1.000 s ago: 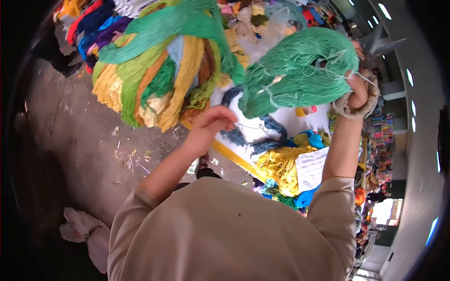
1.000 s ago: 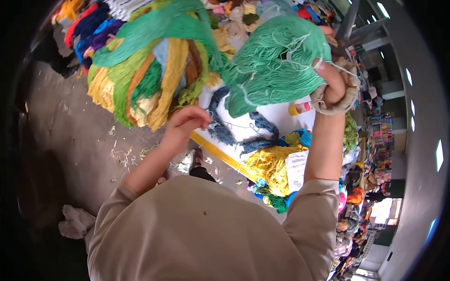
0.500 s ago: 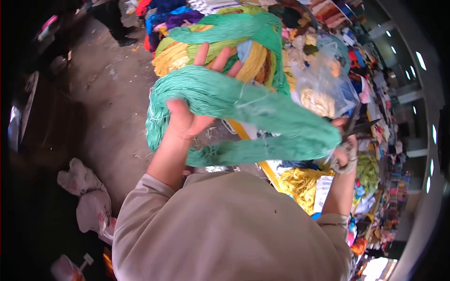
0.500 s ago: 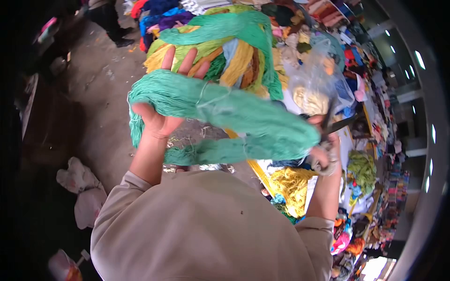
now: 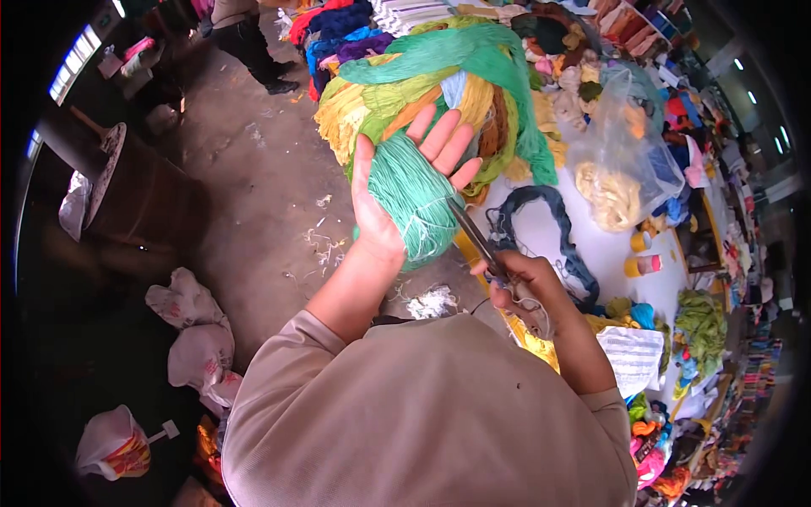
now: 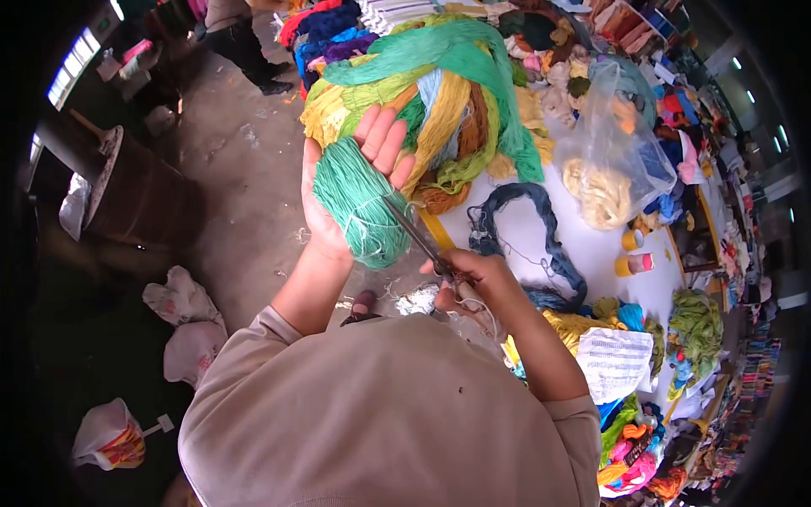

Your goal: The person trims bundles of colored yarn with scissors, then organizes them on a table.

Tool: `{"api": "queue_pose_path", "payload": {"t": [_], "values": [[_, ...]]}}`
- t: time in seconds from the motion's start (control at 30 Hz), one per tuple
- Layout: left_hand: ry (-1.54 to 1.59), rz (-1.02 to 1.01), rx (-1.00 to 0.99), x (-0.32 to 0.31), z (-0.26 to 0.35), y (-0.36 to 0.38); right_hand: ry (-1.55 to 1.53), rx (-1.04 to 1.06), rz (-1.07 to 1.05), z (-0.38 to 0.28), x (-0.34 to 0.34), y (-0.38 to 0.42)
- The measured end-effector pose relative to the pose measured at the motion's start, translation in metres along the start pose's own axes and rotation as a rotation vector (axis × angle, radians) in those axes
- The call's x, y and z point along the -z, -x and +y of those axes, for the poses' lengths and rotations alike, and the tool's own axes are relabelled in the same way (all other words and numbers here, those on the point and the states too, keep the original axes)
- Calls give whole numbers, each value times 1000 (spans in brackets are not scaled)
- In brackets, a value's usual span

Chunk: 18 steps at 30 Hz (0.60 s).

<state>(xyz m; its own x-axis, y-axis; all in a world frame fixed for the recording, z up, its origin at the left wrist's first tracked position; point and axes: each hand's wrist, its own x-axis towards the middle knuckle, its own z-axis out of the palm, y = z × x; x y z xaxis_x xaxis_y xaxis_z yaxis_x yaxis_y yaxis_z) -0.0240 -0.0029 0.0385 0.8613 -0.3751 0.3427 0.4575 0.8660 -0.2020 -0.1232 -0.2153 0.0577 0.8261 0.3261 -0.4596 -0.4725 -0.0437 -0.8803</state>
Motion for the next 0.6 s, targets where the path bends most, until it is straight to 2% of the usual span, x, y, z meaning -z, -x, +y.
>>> {"api": "queue_pose_path", "payload": {"t": [0.17,0.23,0.37,0.6], "values": [[-7,-5,-18,5,9,0,86,41,-15,1,-1,-5],[-3,-2,-14,6,13,-1,257,132,-20,-1,-3,-8],[-16,0,-2,10,20,-5,146,58,-2,-6,-8,-18],[-136,61,17,17,20,-8,130,158,13,-4,-4,-32]]}}
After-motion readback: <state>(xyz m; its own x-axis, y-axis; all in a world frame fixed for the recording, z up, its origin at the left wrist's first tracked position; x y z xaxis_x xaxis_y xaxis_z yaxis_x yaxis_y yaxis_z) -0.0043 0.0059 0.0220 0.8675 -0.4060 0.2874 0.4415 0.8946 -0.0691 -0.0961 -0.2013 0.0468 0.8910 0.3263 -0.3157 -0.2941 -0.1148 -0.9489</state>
